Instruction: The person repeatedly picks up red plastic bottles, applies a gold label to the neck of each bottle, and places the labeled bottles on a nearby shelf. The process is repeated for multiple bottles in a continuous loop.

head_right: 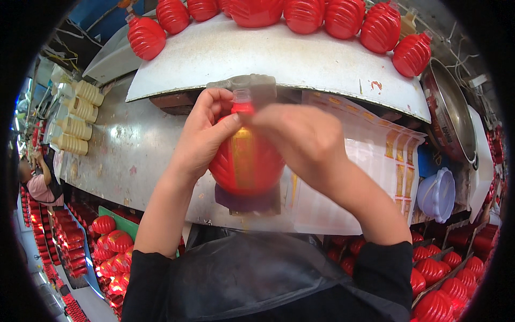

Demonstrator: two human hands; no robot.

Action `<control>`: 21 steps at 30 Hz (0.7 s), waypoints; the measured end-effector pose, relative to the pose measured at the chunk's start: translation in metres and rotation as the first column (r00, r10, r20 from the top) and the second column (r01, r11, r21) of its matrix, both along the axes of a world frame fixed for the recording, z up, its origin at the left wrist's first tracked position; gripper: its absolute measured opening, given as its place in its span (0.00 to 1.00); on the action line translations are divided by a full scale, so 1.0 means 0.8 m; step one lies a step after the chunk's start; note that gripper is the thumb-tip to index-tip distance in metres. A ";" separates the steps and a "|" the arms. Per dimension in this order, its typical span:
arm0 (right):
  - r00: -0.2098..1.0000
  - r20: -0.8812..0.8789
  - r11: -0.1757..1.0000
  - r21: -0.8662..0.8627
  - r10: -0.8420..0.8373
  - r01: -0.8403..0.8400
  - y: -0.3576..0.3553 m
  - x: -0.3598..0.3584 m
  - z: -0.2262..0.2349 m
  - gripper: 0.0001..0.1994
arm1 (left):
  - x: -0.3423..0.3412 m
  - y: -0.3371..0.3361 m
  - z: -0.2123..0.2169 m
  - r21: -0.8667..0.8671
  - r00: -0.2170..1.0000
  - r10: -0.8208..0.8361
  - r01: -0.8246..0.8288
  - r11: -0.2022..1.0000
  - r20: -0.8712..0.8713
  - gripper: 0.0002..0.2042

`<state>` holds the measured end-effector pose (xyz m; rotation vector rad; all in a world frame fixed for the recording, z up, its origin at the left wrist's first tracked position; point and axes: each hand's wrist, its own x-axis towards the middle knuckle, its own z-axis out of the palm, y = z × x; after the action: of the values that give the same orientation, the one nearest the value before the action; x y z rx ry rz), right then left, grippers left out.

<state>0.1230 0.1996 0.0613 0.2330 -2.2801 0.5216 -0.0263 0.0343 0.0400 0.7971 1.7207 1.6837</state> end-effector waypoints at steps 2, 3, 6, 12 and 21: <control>0.991 -0.118 0.993 0.110 0.060 -0.047 -0.015 0.013 -0.013 0.13 | -0.003 0.001 -0.002 0.003 0.999 0.000 0.000 1.000 0.043 0.18; 0.989 -0.096 0.980 0.178 0.109 -0.090 -0.028 0.025 -0.018 0.09 | -0.005 0.001 -0.002 -0.017 0.995 0.011 -0.009 1.000 0.100 0.18; 0.951 -0.022 0.927 0.232 0.308 -0.295 -0.061 0.053 -0.029 0.07 | -0.006 0.001 0.001 -0.045 0.974 0.037 -0.028 0.999 0.224 0.18; 0.998 -0.025 0.990 -0.129 0.050 -0.053 -0.054 0.063 -0.036 0.14 | 0.001 0.000 0.008 0.010 0.982 0.039 -0.041 0.999 0.186 0.19; 0.992 -0.042 0.990 -0.078 -0.123 0.119 -0.074 0.024 0.007 0.18 | 0.006 -0.019 0.027 -0.067 0.969 -0.116 0.104 0.992 -0.216 0.16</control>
<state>0.1420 0.1408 0.0671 0.0683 -2.2085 0.5319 -0.0215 0.0190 0.0614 1.0670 1.8245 1.5140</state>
